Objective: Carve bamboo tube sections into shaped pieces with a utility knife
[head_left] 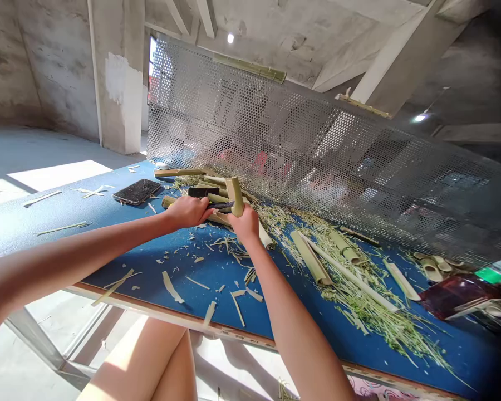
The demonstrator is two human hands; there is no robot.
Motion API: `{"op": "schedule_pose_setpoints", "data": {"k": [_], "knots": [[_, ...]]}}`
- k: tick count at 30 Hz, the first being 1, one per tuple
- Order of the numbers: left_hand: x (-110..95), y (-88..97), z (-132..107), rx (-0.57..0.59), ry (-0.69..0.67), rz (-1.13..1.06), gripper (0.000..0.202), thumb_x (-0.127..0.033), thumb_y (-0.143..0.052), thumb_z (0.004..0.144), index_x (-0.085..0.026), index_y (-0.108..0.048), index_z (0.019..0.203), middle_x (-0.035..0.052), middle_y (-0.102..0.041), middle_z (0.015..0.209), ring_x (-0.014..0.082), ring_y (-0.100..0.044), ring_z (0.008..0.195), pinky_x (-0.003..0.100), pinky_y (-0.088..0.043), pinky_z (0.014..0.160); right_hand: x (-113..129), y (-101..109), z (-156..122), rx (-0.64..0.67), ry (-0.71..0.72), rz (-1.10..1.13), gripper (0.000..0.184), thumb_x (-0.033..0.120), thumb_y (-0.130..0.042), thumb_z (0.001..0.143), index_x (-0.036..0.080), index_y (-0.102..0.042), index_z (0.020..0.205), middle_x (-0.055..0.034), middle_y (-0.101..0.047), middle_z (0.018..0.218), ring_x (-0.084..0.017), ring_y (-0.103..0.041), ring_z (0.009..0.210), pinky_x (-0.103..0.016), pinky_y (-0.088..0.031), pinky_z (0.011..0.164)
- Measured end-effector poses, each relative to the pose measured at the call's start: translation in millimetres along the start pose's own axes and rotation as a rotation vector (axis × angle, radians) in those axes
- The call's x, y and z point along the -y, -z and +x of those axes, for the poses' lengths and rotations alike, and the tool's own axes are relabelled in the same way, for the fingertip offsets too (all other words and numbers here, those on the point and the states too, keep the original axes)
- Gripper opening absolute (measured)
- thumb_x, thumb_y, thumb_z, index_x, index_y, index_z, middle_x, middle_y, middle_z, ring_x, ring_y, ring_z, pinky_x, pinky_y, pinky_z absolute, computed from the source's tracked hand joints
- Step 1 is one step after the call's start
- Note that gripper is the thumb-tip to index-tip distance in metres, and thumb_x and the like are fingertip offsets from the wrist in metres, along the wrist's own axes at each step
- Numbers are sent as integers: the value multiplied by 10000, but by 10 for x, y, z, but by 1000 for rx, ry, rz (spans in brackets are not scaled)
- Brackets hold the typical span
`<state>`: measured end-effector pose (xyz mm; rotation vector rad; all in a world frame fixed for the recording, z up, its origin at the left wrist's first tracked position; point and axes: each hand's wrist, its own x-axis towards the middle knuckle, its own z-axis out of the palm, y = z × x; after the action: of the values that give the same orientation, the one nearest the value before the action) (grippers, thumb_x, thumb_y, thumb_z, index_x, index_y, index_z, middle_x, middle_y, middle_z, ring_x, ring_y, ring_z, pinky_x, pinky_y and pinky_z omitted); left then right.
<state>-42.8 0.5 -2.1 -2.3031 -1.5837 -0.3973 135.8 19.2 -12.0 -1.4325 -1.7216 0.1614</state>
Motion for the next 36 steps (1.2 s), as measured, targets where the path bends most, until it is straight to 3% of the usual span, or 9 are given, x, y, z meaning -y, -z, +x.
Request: {"op": "schedule_pose_setpoints", "data": {"k": [5,11,18,23,29,32,36], "knots": [[-38,-19,-39,97,-109,-248,546,-471,-145,932,-156,-576,816,88,-623,679,190,-592,594,261,-378,541,-52,-10,14,-22,18,47,182,294,-573,611,186,-549,755,-34,-596,652,-192,-540,590,-284,-419,539],[36,-47,21,4,-25,-58,513,-477,-208,914,-114,-567,966,146,-640,752,254,-623,677,308,-422,605,-30,-23,12,-15,6,14,183,309,-584,603,182,-557,733,-41,-594,637,-204,-552,601,-288,-420,543],[20,-43,-27,110,-128,-206,550,-468,-145,931,-165,-591,821,70,-626,669,174,-593,591,247,-393,543,-64,-20,4,5,27,1,212,325,-606,615,175,-575,762,-43,-613,657,-199,-565,602,-289,-430,551],[11,-42,3,15,-9,-4,512,-487,-216,918,-115,-565,958,139,-639,746,251,-626,682,296,-408,586,-25,-15,-4,6,21,-93,202,339,-621,634,178,-567,741,-64,-618,677,-222,-585,648,-297,-425,564],[-99,-53,-69,18,-32,-57,515,-475,-182,933,-128,-561,912,132,-634,741,247,-618,673,298,-393,583,-30,1,-13,-15,87,-203,180,264,-591,670,169,-560,819,-94,-637,738,-243,-607,704,-308,-433,593],[-63,-77,-58,13,-7,-31,514,-486,-204,932,-108,-552,933,153,-635,762,263,-617,706,307,-392,609,-40,-33,-14,13,125,-271,199,284,-606,672,163,-559,823,-118,-641,766,-261,-612,726,-327,-442,614],[-8,-66,73,-17,33,-24,541,-516,-215,928,-81,-532,984,162,-629,786,279,-614,754,325,-406,650,-45,-65,4,-26,75,-263,175,269,-573,690,160,-558,826,-119,-638,758,-267,-620,734,-333,-446,626]]}}
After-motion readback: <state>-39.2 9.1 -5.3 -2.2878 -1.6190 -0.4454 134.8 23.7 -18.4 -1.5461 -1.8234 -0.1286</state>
